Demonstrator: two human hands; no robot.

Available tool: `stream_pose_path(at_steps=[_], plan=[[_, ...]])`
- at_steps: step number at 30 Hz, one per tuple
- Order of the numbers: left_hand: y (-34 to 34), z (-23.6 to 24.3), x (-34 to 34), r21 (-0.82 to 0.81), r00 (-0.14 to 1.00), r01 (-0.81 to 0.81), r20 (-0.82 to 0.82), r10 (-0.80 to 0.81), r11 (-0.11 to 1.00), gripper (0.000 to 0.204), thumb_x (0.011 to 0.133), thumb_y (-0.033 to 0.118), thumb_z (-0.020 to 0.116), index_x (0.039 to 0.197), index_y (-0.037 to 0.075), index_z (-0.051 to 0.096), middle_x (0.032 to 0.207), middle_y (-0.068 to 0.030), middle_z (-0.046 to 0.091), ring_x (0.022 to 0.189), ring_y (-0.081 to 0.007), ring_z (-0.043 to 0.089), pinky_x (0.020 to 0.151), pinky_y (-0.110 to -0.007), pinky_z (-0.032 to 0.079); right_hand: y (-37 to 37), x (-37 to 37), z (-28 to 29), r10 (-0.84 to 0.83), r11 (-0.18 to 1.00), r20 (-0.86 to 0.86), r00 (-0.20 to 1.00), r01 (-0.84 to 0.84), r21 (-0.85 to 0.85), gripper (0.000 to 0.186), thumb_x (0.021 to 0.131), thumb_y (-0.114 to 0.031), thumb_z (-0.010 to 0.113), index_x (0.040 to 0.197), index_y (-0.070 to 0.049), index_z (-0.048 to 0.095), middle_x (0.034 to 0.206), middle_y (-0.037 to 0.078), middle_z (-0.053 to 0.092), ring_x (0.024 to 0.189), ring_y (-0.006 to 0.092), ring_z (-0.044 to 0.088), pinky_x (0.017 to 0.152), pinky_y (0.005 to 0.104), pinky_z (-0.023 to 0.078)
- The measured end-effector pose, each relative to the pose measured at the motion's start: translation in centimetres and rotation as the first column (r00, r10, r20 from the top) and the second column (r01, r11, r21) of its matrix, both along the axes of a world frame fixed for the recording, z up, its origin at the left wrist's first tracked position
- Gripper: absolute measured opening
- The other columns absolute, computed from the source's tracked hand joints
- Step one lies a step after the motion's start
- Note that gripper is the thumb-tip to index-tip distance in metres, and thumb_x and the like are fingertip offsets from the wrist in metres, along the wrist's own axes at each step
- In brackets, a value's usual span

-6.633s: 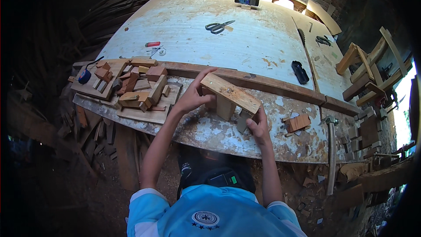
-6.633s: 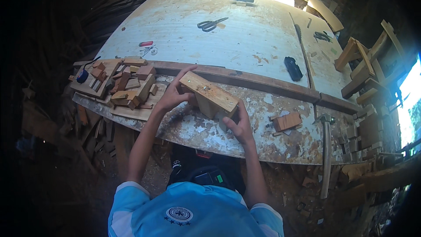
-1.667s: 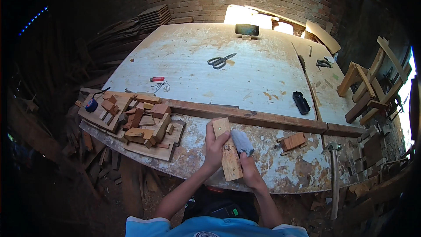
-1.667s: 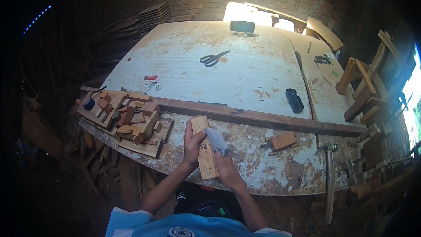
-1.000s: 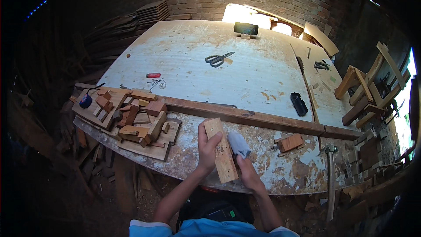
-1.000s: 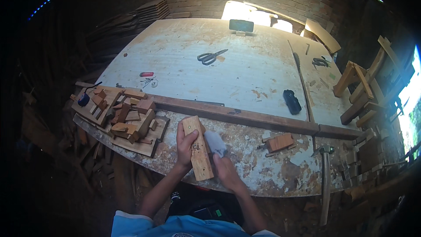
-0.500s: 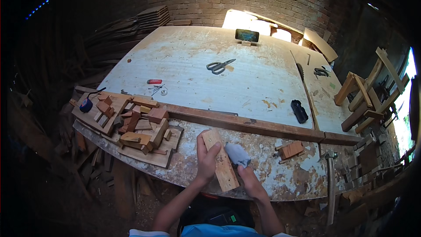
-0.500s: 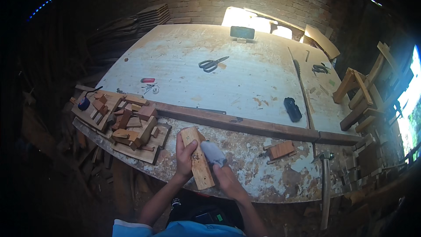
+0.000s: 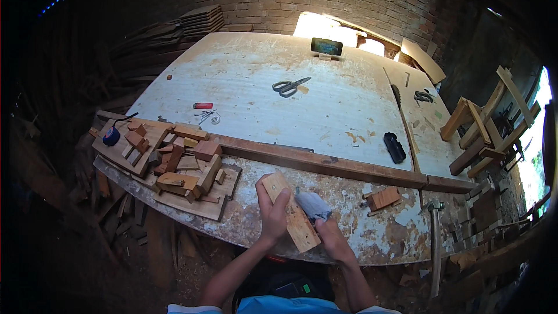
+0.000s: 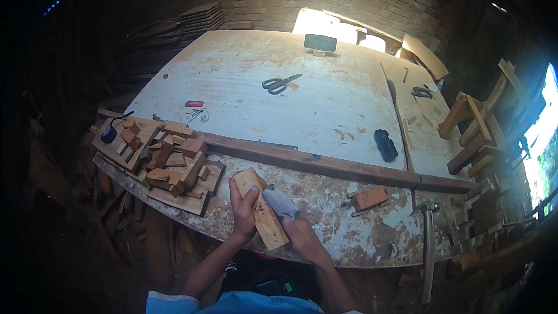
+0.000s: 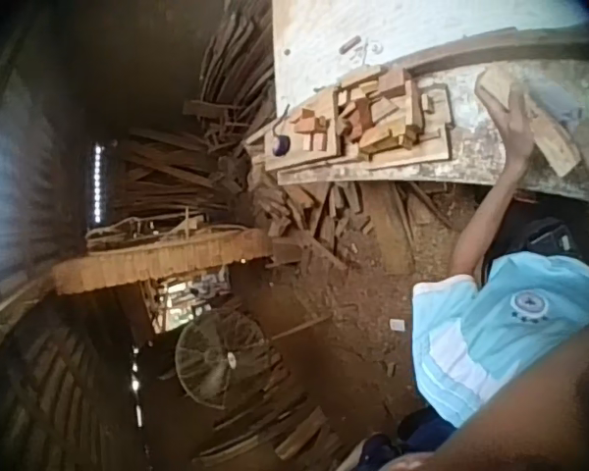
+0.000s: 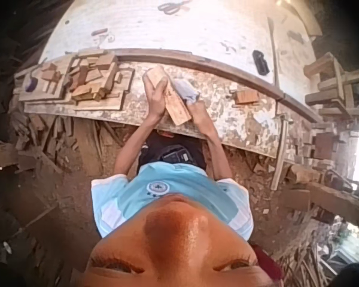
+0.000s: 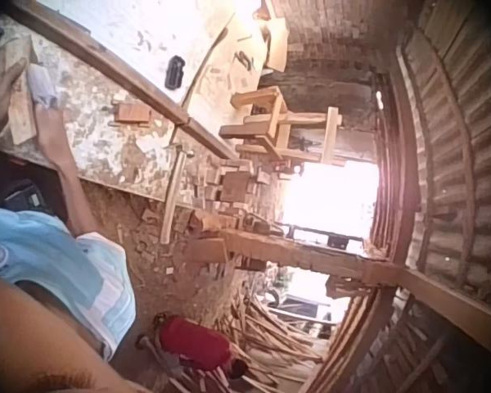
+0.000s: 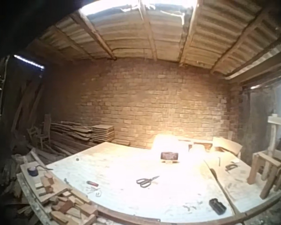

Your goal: Sand and assemble small wooden components of a project.

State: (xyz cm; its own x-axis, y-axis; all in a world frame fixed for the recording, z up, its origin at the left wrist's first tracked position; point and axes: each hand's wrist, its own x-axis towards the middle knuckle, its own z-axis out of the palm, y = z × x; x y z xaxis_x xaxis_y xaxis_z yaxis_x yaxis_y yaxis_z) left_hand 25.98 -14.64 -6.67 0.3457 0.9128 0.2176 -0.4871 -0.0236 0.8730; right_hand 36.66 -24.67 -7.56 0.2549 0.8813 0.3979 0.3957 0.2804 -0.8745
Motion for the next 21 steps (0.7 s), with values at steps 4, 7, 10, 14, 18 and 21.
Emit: stream_pose_path(at_steps=[4,7,10,14,18,21], plan=[[0.4,-0.1,-0.5,-0.078,0.999,0.028,-0.026,-0.031,0.997,0.036,0.087,0.008,0.047,0.119,0.001,0.031,0.102,-0.0092,0.043,0.094,-0.0145,0.045,0.085,-0.029,0.038,0.3,0.3,0.0,-0.090,0.814,-0.220,0.971,-0.056,-0.578,0.048,0.095,-0.032,0.033,0.109,0.010,0.052,0.107,0.024,0.058,0.102,0.0295,0.053,0.091,0.0372,0.036],[0.4,-0.3,-0.7,0.003,0.999,0.027,-0.018,-0.027,1.000,0.036,0.088,0.009,0.047,0.119,0.001,0.032,0.102,-0.0095,0.044,0.094,-0.0147,0.045,0.085,-0.029,0.038,0.5,-0.1,-0.6,0.047,0.996,-0.153,0.987,-0.058,-0.070,0.049,0.096,-0.034,0.034,0.101,0.010,0.056,0.092,0.022,0.062,0.087,0.0266,0.057,0.082,0.0366,0.040],[0.7,-0.3,-1.0,-0.008,0.999,-0.016,-0.052,0.016,1.000,0.035,0.088,0.011,0.048,0.118,0.001,0.032,0.102,-0.0098,0.044,0.092,-0.0144,0.046,0.082,-0.029,0.040,0.8,0.0,-0.8,-0.055,0.957,-0.121,0.991,0.018,-0.289,0.047,0.095,-0.033,0.035,0.092,0.008,0.058,0.079,0.019,0.061,0.075,0.0247,0.058,0.073,0.0364,0.042],[0.5,-0.2,-1.1,0.012,0.998,-0.001,-0.056,0.002,1.000,0.033,0.089,0.013,0.048,0.116,0.001,0.033,0.100,-0.0094,0.045,0.092,-0.0154,0.046,0.082,-0.029,0.040,0.7,0.1,-0.7,-0.039,0.923,0.023,0.999,0.044,-0.383,0.044,0.094,-0.031,0.037,0.086,0.008,0.057,0.073,0.021,0.060,0.069,0.0278,0.057,0.067,0.0377,0.042],[0.4,0.0,-1.1,-0.007,0.994,0.009,-0.108,-0.010,1.000,0.032,0.089,0.014,0.048,0.115,0.001,0.034,0.100,-0.0098,0.045,0.094,-0.0170,0.046,0.084,-0.030,0.038,0.1,0.2,-0.3,-0.090,0.822,-0.039,0.995,0.052,-0.566,0.046,0.095,-0.029,0.037,0.079,0.010,0.058,0.087,0.031,0.058,0.091,0.0383,0.058,0.081,0.0412,0.041],[0.5,-0.1,-1.0,0.069,0.992,0.015,-0.126,-0.006,0.998,0.034,0.088,0.014,0.048,0.116,0.001,0.033,0.102,-0.0108,0.045,0.094,-0.0171,0.046,0.084,-0.030,0.039,-0.1,0.4,-0.5,-0.055,0.992,0.172,0.984,0.073,-0.103,0.049,0.095,-0.031,0.035,0.079,0.010,0.058,0.089,0.032,0.057,0.091,0.0413,0.055,0.080,0.0436,0.040]])
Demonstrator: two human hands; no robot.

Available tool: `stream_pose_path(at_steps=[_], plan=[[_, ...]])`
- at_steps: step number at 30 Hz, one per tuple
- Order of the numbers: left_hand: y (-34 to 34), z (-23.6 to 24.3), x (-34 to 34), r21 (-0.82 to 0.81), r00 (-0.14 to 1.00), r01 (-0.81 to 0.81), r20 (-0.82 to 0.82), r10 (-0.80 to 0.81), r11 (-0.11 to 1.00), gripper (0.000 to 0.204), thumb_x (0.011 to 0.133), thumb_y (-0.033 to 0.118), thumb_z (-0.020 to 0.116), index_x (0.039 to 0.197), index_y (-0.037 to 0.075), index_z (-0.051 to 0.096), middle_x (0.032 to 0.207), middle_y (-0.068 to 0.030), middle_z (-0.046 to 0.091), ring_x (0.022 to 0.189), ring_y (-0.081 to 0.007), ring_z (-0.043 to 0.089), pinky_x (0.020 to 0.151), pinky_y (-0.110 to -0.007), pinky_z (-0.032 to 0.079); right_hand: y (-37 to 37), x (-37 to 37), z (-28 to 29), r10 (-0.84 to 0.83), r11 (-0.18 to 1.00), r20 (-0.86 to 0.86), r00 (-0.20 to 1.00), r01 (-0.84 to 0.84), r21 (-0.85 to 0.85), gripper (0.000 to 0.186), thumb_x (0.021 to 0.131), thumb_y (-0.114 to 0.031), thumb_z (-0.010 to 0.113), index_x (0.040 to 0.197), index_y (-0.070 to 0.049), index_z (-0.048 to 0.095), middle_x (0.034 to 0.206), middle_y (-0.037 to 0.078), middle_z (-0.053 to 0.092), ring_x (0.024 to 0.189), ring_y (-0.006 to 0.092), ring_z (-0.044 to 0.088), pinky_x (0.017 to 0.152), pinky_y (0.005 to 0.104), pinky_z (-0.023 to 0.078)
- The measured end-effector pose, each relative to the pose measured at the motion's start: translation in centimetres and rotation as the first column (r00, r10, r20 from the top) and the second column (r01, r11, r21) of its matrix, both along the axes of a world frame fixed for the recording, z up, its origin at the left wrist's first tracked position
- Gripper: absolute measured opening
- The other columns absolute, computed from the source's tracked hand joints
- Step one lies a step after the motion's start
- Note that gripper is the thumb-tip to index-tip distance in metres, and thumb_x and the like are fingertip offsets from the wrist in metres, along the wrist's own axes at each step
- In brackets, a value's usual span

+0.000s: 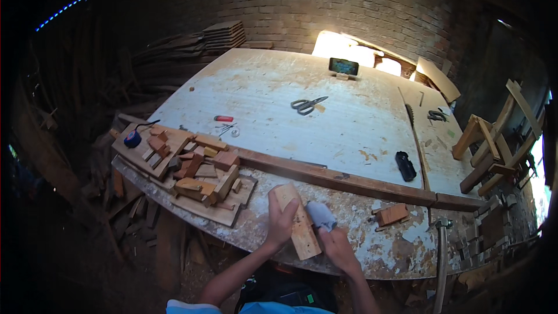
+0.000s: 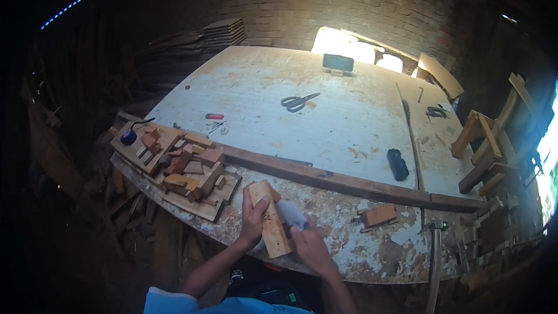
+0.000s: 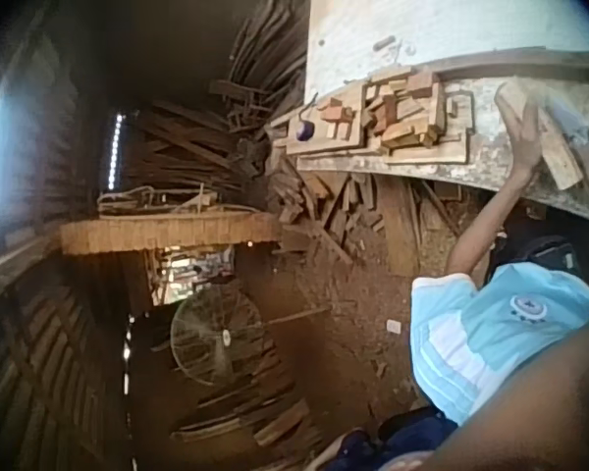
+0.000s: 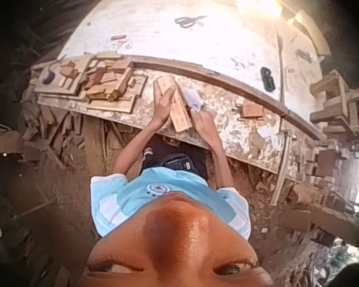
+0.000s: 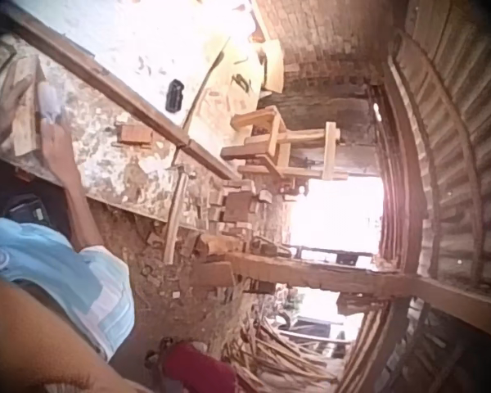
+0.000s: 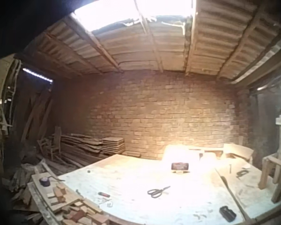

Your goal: Sand and assemble small wooden components of a project.

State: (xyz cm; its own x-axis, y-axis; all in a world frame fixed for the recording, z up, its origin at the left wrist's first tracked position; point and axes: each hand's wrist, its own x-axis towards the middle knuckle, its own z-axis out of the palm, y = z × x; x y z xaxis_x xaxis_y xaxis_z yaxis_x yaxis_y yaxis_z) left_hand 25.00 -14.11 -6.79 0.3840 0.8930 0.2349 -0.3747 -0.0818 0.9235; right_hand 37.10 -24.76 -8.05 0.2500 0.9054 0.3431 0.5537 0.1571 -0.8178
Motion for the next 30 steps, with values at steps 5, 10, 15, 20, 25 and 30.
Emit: stream_pose_path(at_steps=[5,10,15,20,25,30], plan=[[0.0,0.0,-0.2,-0.127,0.999,0.014,0.031,-0.011,0.992,0.036,0.088,0.013,0.047,0.118,0.001,0.032,0.104,-0.0102,0.045,0.094,-0.0161,0.046,0.085,-0.030,0.039,0.2,0.0,-0.1,-0.127,0.926,-0.170,0.977,0.055,-0.373,0.045,0.094,-0.027,0.040,0.077,0.011,0.058,0.088,0.035,0.056,0.105,0.0474,0.048,0.098,0.0445,0.033],[-0.1,0.2,0.0,-0.077,0.999,0.009,0.043,-0.005,0.997,0.034,0.088,0.013,0.048,0.118,0.002,0.033,0.102,-0.0098,0.046,0.094,-0.0151,0.046,0.084,-0.030,0.039,-0.1,-0.4,0.8,-0.059,0.998,-0.053,0.997,0.057,-0.032,0.048,0.095,-0.030,0.037,0.075,0.009,0.058,0.083,0.032,0.056,0.093,0.0400,0.055,0.084,0.0446,0.039],[0.2,-0.1,0.3,-0.065,0.999,0.039,0.039,-0.036,0.997,0.033,0.089,0.013,0.047,0.117,0.002,0.034,0.102,-0.0091,0.046,0.093,-0.0144,0.045,0.084,-0.029,0.039,0.1,-0.1,0.2,-0.011,0.999,-0.030,0.999,0.010,-0.046,0.048,0.094,-0.028,0.039,0.070,0.009,0.056,0.063,0.026,0.055,0.065,0.0415,0.055,0.064,0.0433,0.041],[0.5,-0.2,0.3,-0.139,0.996,0.060,0.071,-0.050,0.988,0.034,0.088,0.012,0.049,0.117,0.002,0.035,0.102,-0.0082,0.046,0.094,-0.0142,0.045,0.084,-0.029,0.039,0.4,0.3,-1.2,-0.100,0.935,-0.080,0.992,0.066,-0.349,0.046,0.093,-0.026,0.044,0.067,0.010,0.056,0.060,0.024,0.054,0.062,0.0361,0.058,0.063,0.0429,0.042],[0.2,0.2,0.0,-0.150,0.999,-0.008,0.040,0.014,0.989,0.035,0.088,0.013,0.049,0.118,0.001,0.035,0.101,-0.0083,0.046,0.092,-0.0147,0.047,0.084,-0.029,0.039,0.4,-0.1,-0.7,-0.086,0.992,0.023,0.996,0.088,-0.089,0.049,0.094,-0.027,0.042,0.064,0.010,0.056,0.065,0.027,0.055,0.065,0.0366,0.058,0.062,0.0441,0.042],[0.1,0.1,-0.1,-0.018,0.999,0.004,0.049,-0.003,1.000,0.035,0.088,0.013,0.049,0.118,0.001,0.035,0.102,-0.0092,0.047,0.093,-0.0148,0.047,0.084,-0.029,0.039,-0.4,-0.9,1.0,0.008,0.991,-0.090,0.996,0.004,0.135,0.043,0.093,-0.025,0.045,0.071,0.011,0.056,0.065,0.027,0.055,0.061,0.0389,0.057,0.059,0.0429,0.042]])
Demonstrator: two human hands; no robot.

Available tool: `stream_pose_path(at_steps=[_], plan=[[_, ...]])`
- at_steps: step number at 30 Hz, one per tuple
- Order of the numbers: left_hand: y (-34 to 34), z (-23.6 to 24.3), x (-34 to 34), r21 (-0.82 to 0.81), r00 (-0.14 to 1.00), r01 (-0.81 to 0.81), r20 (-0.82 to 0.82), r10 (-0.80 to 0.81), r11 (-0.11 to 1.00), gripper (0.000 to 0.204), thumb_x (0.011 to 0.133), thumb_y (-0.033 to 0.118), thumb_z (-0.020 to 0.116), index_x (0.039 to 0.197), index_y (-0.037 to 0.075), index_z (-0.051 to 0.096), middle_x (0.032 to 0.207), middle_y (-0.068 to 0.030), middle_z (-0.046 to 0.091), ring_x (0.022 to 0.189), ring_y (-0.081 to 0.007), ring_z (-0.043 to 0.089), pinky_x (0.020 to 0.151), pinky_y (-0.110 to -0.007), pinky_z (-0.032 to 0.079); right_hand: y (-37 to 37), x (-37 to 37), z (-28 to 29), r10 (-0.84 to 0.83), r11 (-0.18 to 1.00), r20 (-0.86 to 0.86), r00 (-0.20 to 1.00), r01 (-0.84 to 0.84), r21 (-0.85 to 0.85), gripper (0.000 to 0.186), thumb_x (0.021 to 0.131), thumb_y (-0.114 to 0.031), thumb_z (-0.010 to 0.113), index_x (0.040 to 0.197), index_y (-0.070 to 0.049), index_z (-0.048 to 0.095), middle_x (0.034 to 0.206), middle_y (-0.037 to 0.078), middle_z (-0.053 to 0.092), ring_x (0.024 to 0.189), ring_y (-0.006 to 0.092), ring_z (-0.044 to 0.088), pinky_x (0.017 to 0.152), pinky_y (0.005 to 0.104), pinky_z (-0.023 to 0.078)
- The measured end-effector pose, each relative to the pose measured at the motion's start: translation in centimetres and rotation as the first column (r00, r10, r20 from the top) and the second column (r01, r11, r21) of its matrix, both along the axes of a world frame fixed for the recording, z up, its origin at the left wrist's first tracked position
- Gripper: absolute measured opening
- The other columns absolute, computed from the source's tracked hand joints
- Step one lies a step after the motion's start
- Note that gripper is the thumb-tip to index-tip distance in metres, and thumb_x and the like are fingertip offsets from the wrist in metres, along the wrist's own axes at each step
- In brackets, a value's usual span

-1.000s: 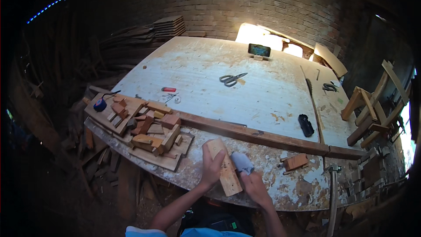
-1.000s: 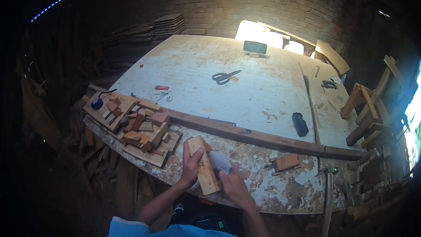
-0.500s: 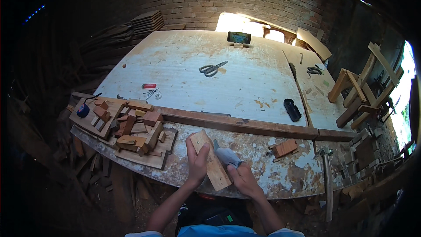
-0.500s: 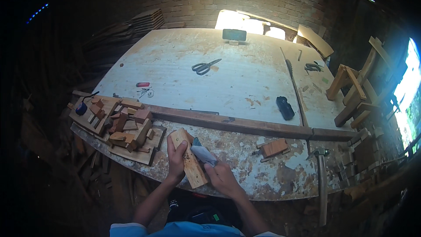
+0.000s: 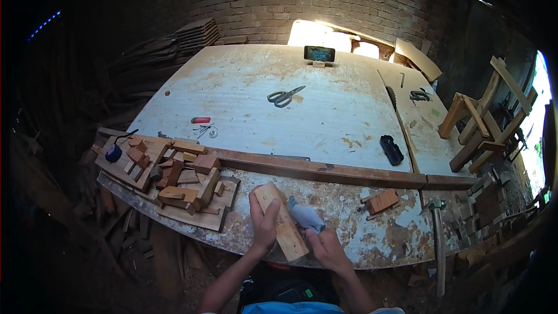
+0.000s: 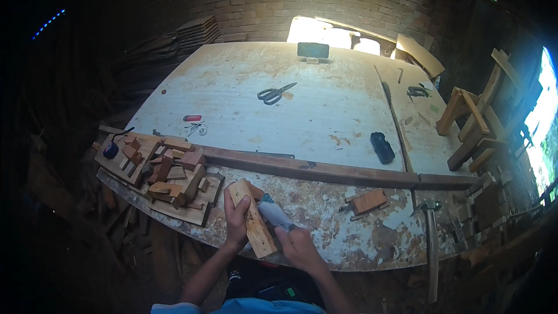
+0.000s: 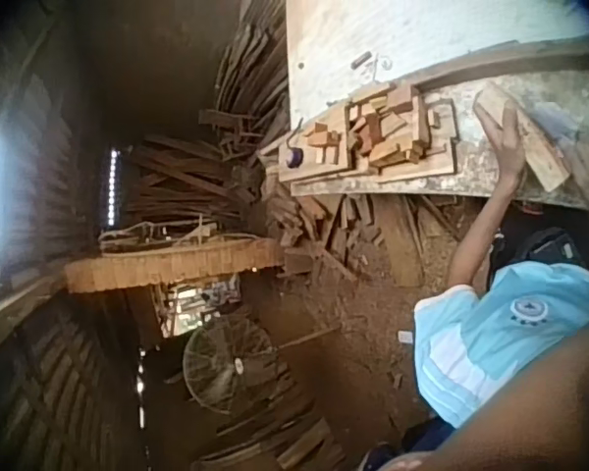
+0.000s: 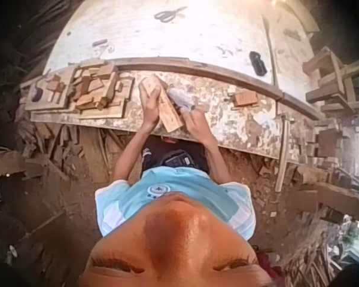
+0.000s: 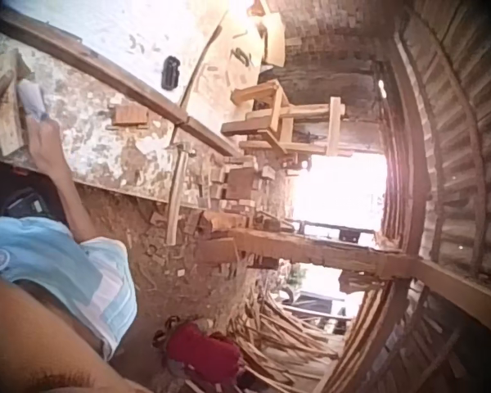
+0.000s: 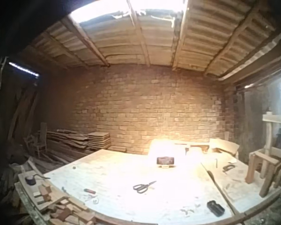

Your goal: Sand and assemble small wooden components of a project.

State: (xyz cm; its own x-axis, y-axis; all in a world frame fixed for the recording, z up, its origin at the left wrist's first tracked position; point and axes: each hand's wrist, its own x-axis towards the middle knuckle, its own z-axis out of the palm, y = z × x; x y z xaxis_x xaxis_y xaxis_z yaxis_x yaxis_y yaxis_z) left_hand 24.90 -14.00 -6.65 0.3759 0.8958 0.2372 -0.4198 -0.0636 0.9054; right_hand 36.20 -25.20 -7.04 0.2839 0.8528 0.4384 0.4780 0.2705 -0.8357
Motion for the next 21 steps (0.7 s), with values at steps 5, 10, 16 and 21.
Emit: stream_pose_path(at_steps=[5,10,16,21], plan=[[-0.1,-0.2,-0.1,-0.056,1.000,0.016,-0.008,-0.016,0.998,0.038,0.087,0.013,0.049,0.120,0.001,0.033,0.104,-0.0099,0.046,0.095,-0.0154,0.047,0.086,-0.030,0.039,-0.4,-0.4,0.2,-0.125,0.949,-0.027,0.992,0.112,-0.294,0.039,0.091,-0.020,0.049,0.069,0.012,0.057,0.062,0.028,0.055,0.060,0.0391,0.058,0.060,0.0428,0.043],[-0.3,-0.1,0.0,-0.108,1.000,-0.007,-0.025,0.004,0.994,0.040,0.087,0.013,0.049,0.121,0.000,0.033,0.105,-0.0099,0.046,0.096,-0.0159,0.047,0.087,-0.030,0.038,-0.3,-0.3,-1.1,-0.244,0.912,-0.018,0.970,0.223,-0.346,0.041,0.090,-0.019,0.049,0.062,0.011,0.055,0.058,0.027,0.053,0.056,0.0379,0.057,0.057,0.0438,0.042],[-0.6,0.0,0.4,-0.095,1.000,-0.001,-0.002,0.001,0.995,0.038,0.087,0.012,0.050,0.119,0.001,0.034,0.104,-0.0093,0.046,0.095,-0.0148,0.045,0.086,-0.030,0.037,-0.9,-0.3,-1.7,-0.211,0.903,0.000,0.978,0.195,-0.384,0.039,0.089,-0.017,0.049,0.062,0.010,0.055,0.056,0.027,0.052,0.055,0.0390,0.058,0.054,0.0439,0.041],[-0.7,0.3,0.8,-0.044,1.000,0.012,0.006,-0.012,0.999,0.036,0.086,0.012,0.050,0.117,0.001,0.035,0.103,-0.0085,0.045,0.093,-0.0141,0.045,0.085,-0.029,0.038,-1.0,-0.5,-1.6,-0.085,0.973,0.003,0.996,0.082,0.215,0.047,0.092,-0.024,0.045,0.062,0.010,0.054,0.053,0.023,0.052,0.049,0.0339,0.056,0.051,0.0422,0.039]])
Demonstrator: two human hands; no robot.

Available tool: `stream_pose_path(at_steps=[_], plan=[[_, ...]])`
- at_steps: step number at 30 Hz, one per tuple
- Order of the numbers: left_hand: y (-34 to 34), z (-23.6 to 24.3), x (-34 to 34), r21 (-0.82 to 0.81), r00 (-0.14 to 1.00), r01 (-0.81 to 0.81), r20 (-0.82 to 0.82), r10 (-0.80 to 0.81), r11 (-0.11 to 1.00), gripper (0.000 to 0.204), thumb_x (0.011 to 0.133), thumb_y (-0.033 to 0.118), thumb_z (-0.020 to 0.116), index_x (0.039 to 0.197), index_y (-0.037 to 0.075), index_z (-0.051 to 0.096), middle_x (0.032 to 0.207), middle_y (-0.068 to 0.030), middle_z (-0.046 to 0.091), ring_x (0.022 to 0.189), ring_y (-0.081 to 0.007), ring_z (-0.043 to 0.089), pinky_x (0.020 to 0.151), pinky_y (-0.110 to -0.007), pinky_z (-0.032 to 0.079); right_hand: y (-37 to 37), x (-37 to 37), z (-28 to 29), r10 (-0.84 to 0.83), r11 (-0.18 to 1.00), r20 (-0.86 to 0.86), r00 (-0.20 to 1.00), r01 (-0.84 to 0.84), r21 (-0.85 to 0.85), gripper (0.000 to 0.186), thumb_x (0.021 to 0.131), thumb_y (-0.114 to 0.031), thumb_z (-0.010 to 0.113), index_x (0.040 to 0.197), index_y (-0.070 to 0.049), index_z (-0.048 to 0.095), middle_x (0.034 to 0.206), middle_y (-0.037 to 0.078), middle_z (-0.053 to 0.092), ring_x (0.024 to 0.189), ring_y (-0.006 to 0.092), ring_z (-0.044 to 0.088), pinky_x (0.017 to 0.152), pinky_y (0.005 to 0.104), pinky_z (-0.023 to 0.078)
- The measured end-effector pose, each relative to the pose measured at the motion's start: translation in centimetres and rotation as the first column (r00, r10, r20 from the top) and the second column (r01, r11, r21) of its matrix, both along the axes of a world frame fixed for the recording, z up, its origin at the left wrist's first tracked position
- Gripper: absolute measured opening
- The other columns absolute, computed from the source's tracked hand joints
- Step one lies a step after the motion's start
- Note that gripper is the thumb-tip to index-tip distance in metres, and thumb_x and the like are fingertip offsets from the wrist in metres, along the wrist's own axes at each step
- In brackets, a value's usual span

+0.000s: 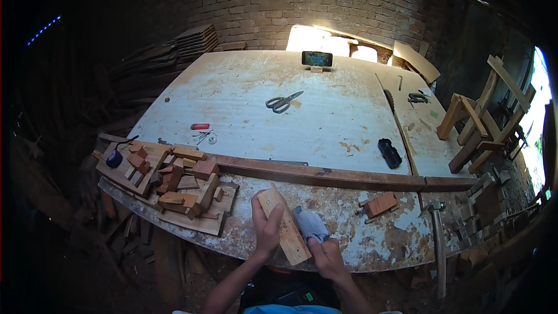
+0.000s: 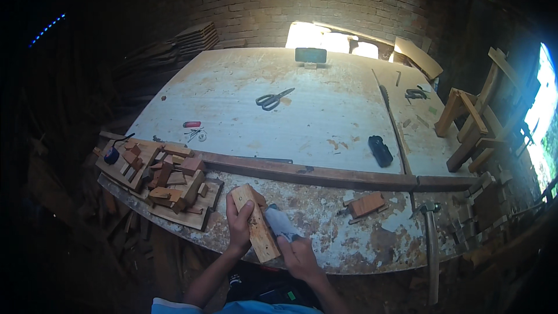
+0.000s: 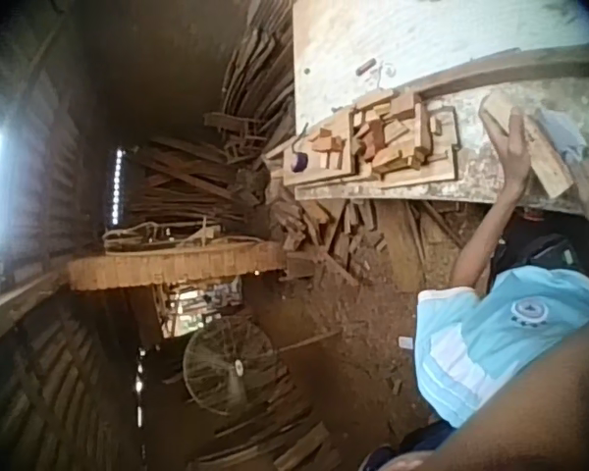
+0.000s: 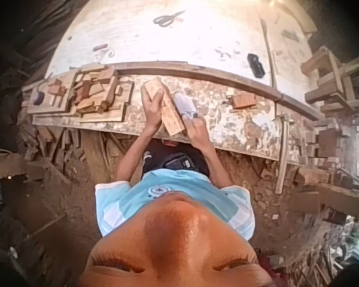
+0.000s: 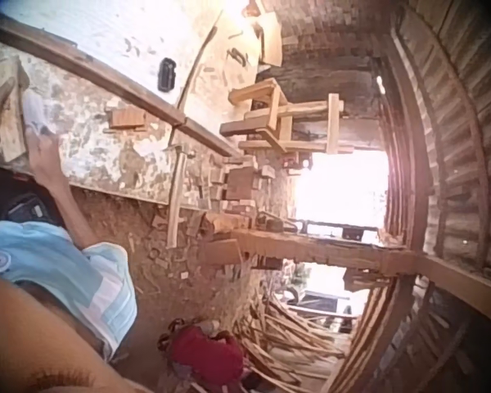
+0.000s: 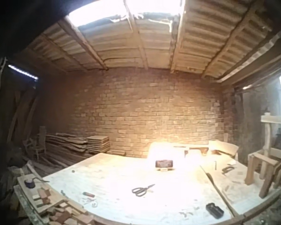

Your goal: Sand and assemble small wooden components of a project.

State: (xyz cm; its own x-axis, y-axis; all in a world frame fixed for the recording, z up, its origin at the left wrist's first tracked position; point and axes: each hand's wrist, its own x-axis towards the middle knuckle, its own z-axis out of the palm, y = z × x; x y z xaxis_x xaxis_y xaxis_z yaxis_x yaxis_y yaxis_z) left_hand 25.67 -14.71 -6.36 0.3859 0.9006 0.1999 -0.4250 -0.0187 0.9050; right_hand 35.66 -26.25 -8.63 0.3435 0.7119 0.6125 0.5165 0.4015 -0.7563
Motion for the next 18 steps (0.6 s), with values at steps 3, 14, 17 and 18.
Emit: stream_pose_path(at_steps=[3,14,17,18], plan=[[-0.2,-0.1,-0.1,-0.068,1.000,-0.021,-0.008,0.020,0.997,0.036,0.086,0.012,0.049,0.118,0.000,0.035,0.102,-0.0086,0.045,0.093,-0.0140,0.045,0.085,-0.029,0.038,0.1,0.0,0.0,-0.216,0.779,-0.148,0.965,0.079,-0.622,0.041,0.091,-0.017,0.048,0.063,0.012,0.055,0.056,0.024,0.054,0.055,0.0339,0.060,0.056,0.0425,0.042],[0.3,-0.8,-0.8,-0.006,0.999,-0.034,0.014,0.035,0.999,0.036,0.088,0.013,0.048,0.118,0.000,0.035,0.102,-0.0097,0.046,0.093,-0.0155,0.047,0.084,-0.030,0.039,-0.1,-0.1,0.1,-0.080,0.980,-0.003,0.997,0.078,-0.186,0.043,0.091,-0.023,0.048,0.063,0.008,0.056,0.051,0.020,0.053,0.048,0.0303,0.056,0.049,0.0396,0.039],[0.1,-0.7,-1.1,0.028,0.997,-0.066,-0.035,0.066,0.997,0.036,0.088,0.014,0.048,0.119,0.000,0.034,0.103,-0.0094,0.046,0.094,-0.0153,0.046,0.085,-0.029,0.039,-0.3,-0.7,0.2,-0.132,0.827,-0.108,0.985,0.050,-0.561,0.042,0.092,-0.022,0.047,0.065,0.009,0.057,0.052,0.020,0.053,0.051,0.0322,0.056,0.054,0.0409,0.041],[0.0,-0.8,-1.1,-0.012,0.997,-0.077,-0.028,0.077,0.997,0.037,0.088,0.014,0.048,0.119,0.000,0.034,0.103,-0.0094,0.046,0.094,-0.0153,0.046,0.085,-0.029,0.038,-0.3,-0.7,0.2,-0.184,0.826,-0.238,0.954,0.018,-0.564,0.043,0.092,-0.023,0.046,0.066,0.010,0.058,0.052,0.022,0.052,0.053,0.0346,0.057,0.056,0.0425,0.041]])
